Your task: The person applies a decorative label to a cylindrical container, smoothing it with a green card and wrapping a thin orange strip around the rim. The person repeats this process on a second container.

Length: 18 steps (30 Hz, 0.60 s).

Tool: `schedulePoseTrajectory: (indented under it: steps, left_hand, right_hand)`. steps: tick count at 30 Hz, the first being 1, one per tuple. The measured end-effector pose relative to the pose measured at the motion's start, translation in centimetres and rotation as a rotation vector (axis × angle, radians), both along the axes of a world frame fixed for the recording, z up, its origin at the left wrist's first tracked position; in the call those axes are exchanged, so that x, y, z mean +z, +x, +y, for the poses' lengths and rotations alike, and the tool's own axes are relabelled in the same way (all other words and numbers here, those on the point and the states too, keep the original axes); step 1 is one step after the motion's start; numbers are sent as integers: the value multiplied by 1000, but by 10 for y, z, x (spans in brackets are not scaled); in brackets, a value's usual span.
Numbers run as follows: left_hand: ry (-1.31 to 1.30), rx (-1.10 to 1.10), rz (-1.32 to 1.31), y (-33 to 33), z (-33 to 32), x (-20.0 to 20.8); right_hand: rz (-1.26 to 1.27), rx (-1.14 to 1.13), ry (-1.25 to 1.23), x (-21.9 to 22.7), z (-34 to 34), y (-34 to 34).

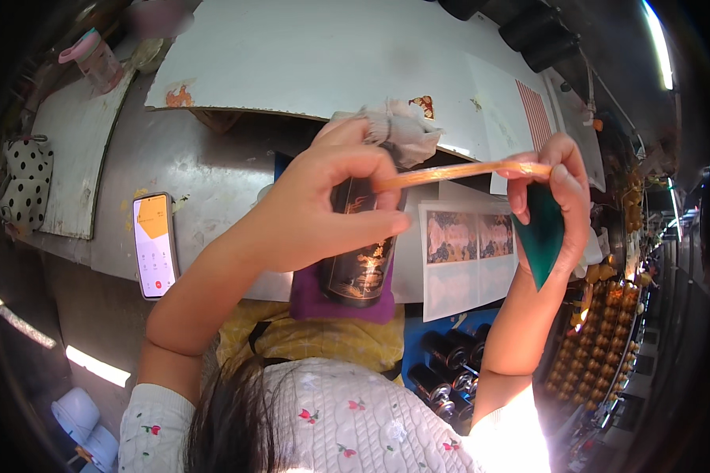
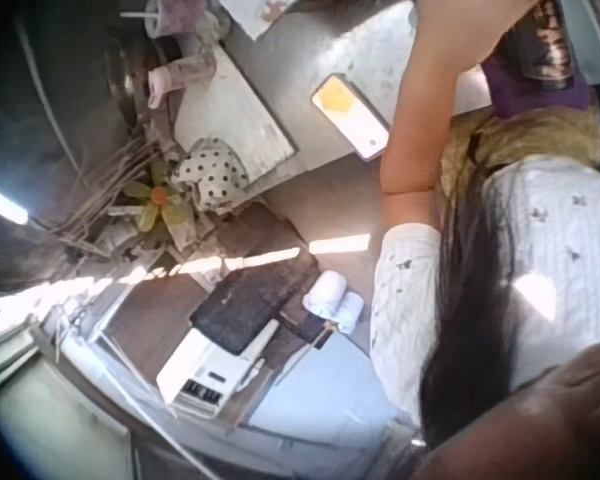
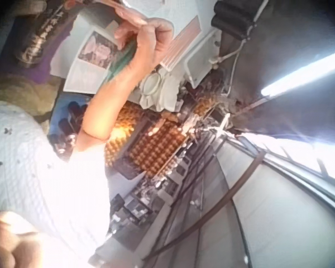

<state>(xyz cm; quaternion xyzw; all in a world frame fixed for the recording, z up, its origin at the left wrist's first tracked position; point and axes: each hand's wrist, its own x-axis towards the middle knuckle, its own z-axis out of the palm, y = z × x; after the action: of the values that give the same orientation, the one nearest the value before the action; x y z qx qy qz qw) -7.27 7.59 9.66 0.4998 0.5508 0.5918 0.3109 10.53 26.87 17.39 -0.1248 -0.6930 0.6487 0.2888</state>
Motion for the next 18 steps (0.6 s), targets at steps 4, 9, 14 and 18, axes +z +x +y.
schedulePoseTrajectory:
  steps: [4,9,14,18]
  left_hand:
    - [-13,179,-96,-3,-19,-34]
    - [-61,453,66,2,-20,-55]
    - [-43,663,236,8,-7,-57]
    - [-46,727,237,9,2,-62]
  right_hand:
    - [-36,-111,-140,-42,12,29]
    - [-68,-304,-174,-76,21,53]
    - [-61,-350,-217,-87,32,69]
    - [-99,-398,-209,-92,37,79]
